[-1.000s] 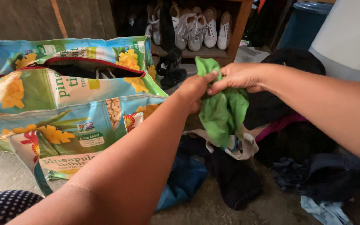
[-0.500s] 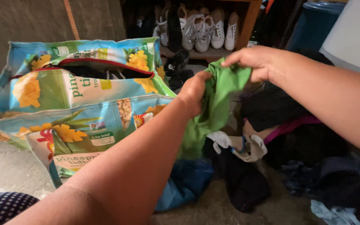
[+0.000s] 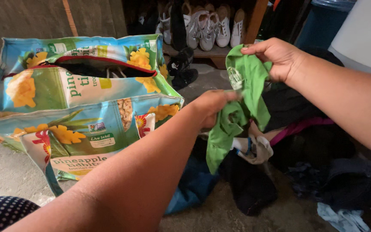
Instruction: The person packs various items into a reusable shopping bag. They place a blue cloth, a water bottle, a plastic-wrapped item, a green cloth, a red cloth, a pair of black shoes, and a pair of gloves into the bag.
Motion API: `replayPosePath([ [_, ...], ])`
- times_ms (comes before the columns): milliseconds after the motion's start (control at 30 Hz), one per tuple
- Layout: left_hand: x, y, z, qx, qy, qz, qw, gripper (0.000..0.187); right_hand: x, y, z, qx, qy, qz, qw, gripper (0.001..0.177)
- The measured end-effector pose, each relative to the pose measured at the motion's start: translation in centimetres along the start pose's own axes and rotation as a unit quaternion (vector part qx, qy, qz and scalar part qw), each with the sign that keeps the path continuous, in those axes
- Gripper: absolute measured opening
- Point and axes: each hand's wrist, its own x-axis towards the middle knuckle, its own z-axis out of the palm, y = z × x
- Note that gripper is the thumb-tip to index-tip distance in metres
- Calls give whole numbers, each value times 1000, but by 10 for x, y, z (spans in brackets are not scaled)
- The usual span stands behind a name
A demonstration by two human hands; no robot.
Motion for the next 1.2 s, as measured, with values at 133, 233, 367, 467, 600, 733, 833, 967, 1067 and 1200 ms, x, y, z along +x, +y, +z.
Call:
replayPosePath([
  [133, 13, -12, -12, 60, 112, -20, 992, 29, 2, 1, -16, 15, 53, -5, 998, 20],
  [233, 15, -23, -29, 75, 148, -35, 985, 21, 7, 9, -33, 45, 73, -6, 996, 21],
  [367, 32, -43, -60, 91, 172, -71, 978, 19, 10, 14, -55, 72, 77, -15, 994, 24],
  [467, 58, -66, -92, 134, 157, -122, 971, 22, 16, 11, -67, 124, 120, -44, 984, 24],
  [600, 73, -109, -138, 265, 182, -84, 943, 23, 17, 19, -87, 177, 281, -111, 937, 27],
  [733, 97, -127, -152, 376, 184, -146, 896, 25, 24, 24, -93, 148, 305, -104, 935, 27],
  [833, 92, -133, -154, 419, 258, -122, 862, 36, 21, 19, -79, 57, 288, -55, 954, 27],
  [967, 61, -98, -118, 326, 390, 35, 860, 52, 20, 18, -45, -148, 146, 97, 973, 34],
  [1067, 39, -42, -64, 84, 275, 198, 937, 64, 17, 18, -19, -180, 35, 137, 973, 36],
  [1200, 2, 20, -7, -38, 87, 194, 976, 76, 31, 15, 12, -87, -1, 41, 995, 25],
])
